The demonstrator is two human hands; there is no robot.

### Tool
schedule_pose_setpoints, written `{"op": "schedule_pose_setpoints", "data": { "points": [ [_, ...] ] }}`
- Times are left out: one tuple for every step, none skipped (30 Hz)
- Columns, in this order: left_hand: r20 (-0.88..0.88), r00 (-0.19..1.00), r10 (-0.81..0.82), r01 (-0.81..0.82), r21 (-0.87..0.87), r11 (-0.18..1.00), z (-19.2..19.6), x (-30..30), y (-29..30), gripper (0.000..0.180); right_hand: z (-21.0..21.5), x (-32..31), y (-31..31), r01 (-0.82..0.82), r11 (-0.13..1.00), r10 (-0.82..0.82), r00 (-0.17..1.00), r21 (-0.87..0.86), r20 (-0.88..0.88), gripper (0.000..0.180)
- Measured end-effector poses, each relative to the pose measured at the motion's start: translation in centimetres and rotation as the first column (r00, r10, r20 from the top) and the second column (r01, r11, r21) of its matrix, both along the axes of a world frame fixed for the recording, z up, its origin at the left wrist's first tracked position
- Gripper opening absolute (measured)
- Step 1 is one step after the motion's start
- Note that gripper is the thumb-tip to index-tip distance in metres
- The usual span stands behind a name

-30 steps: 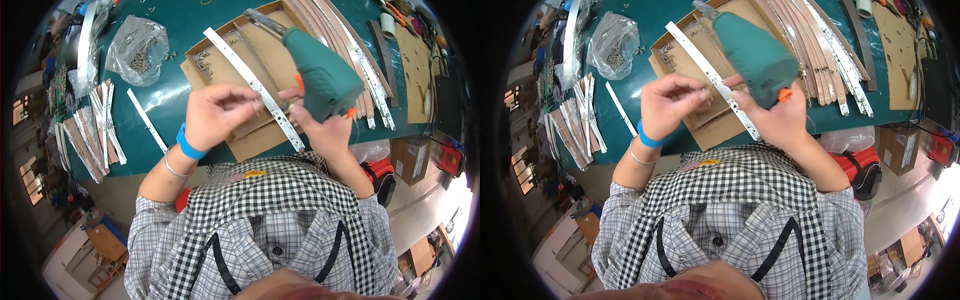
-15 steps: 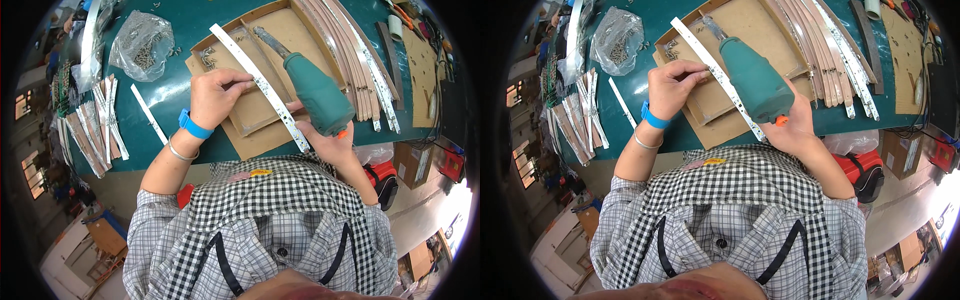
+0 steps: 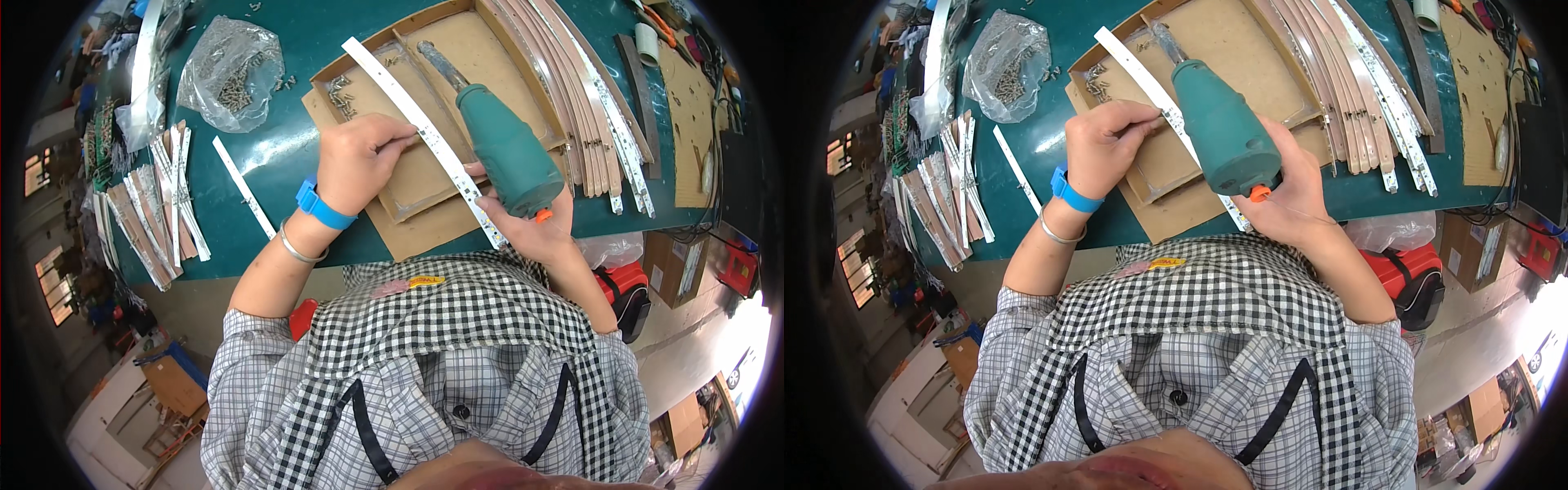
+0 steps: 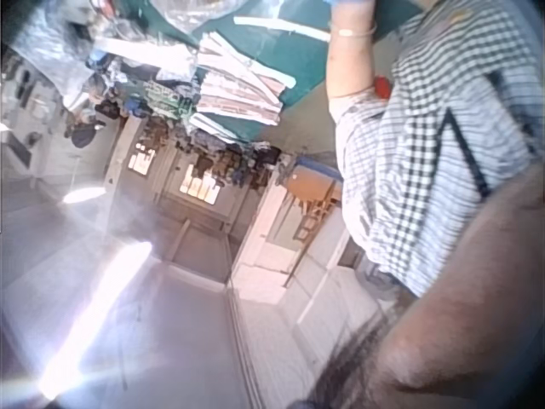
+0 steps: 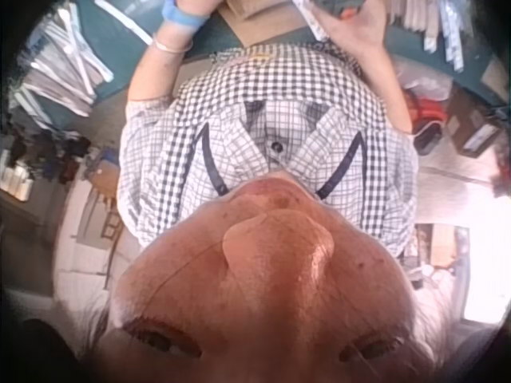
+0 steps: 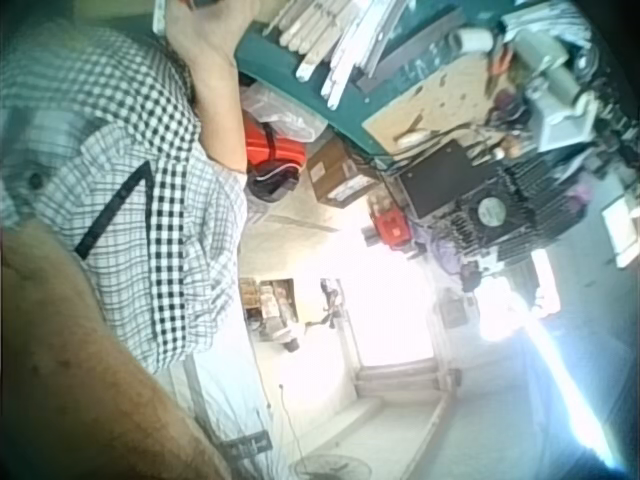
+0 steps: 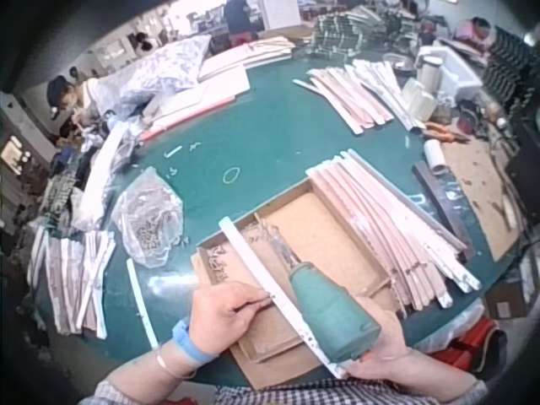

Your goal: Gluing small LED strip components onto an assembly in a factory setting.

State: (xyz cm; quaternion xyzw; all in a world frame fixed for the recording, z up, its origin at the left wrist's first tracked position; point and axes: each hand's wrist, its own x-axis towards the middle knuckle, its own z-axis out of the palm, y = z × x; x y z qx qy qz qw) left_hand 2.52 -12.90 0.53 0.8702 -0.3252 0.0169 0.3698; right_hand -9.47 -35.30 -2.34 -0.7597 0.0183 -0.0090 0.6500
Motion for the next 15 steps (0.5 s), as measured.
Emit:
{"op": "schedule_pose_setpoints", "data": {
  "points": [
    [0.012, 1.0, 0.0, -0.001, 0.006, 1.0, -0.1, 0.0, 0.0, 0.012, 0.0, 0.0, 0.0, 0.003, 1.0, -0.003, 1.0, 0.006, -0.006, 0.065],
    [0.024, 1.0, 0.001, -0.001, 0.012, 1.0, -0.2, -0.1, -0.1, 0.012, 0.1, 0.0, 0.1, 0.011, 1.0, -0.011, 1.0, 0.01, -0.02, 0.065],
    [0.037, 0.999, 0.004, -0.005, 0.018, 1.0, -0.2, -0.1, -0.1, 0.012, 0.1, 0.0, 0.1, 0.014, 1.0, -0.013, 1.0, 0.012, -0.021, 0.064],
    [-0.004, 1.0, 0.031, -0.031, 0.008, 0.999, -0.1, -0.2, -0.2, 0.011, 0.1, 0.0, 0.1, 0.017, 1.0, -0.016, 1.0, 0.014, -0.022, 0.064],
    [-0.045, 0.997, 0.056, -0.057, -0.001, 0.998, 0.0, -0.2, -0.2, 0.011, -0.1, 0.0, 0.0, 0.017, 1.0, -0.017, 1.0, 0.013, -0.009, 0.063],
    [-0.084, 0.993, 0.084, -0.085, -0.01, 0.996, 0.1, -0.2, -0.3, 0.011, -0.1, 0.0, 0.0, 0.015, 1.0, -0.015, 1.0, 0.012, 0.006, 0.062],
    [-0.137, 0.985, 0.101, -0.107, -0.034, 0.994, 0.2, -0.2, -0.3, 0.01, 0.0, 0.0, 0.0, 0.03, 0.999, -0.029, 0.999, 0.023, -0.015, 0.059],
    [-0.189, 0.975, 0.116, -0.129, -0.057, 0.99, 0.3, -0.2, -0.3, 0.01, 0.2, -0.2, 0.0, 0.046, 0.998, -0.044, 0.998, 0.035, -0.036, 0.056],
    [-0.241, 0.961, 0.136, -0.158, -0.077, 0.984, 0.3, -0.2, -0.3, 0.009, 0.5, -0.3, 0.1, 0.056, 0.997, -0.053, 0.997, 0.047, -0.057, 0.054],
    [-0.23, 0.964, 0.131, -0.15, -0.067, 0.986, 0.5, -0.2, -0.3, 0.009, 1.0, -0.7, 0.0, 0.076, 0.991, -0.072, 0.997, 0.112, -0.038, 0.053],
    [-0.219, 0.967, 0.127, -0.142, -0.056, 0.988, 0.6, -0.2, -0.3, 0.008, 1.7, -1.2, -0.1, 0.094, 0.98, -0.092, 0.996, 0.177, -0.02, 0.052],
    [-0.213, 0.97, 0.117, -0.13, -0.048, 0.99, 0.8, -0.1, -0.3, 0.008, 2.6, -1.7, -0.4, 0.116, 0.964, -0.118, 0.993, 0.237, -0.008, 0.051],
    [-0.202, 0.972, 0.121, -0.131, -0.039, 0.991, 0.8, -0.2, -0.3, 0.008, 3.5, -2.0, -0.9, 0.125, 0.955, -0.115, 0.992, 0.268, -0.053, 0.055],
    [-0.19, 0.974, 0.125, -0.133, -0.031, 0.991, 0.8, -0.2, -0.2, 0.008, 4.4, -2.3, -1.6, 0.135, 0.945, -0.11, 0.989, 0.298, -0.098, 0.059],
    [-0.18, 0.976, 0.123, -0.129, -0.025, 0.991, 0.7, -0.2, -0.1, 0.008, 5.0, -2.5, -2.2, 0.151, 0.934, -0.109, 0.984, 0.323, -0.144, 0.064]
  ]
}}
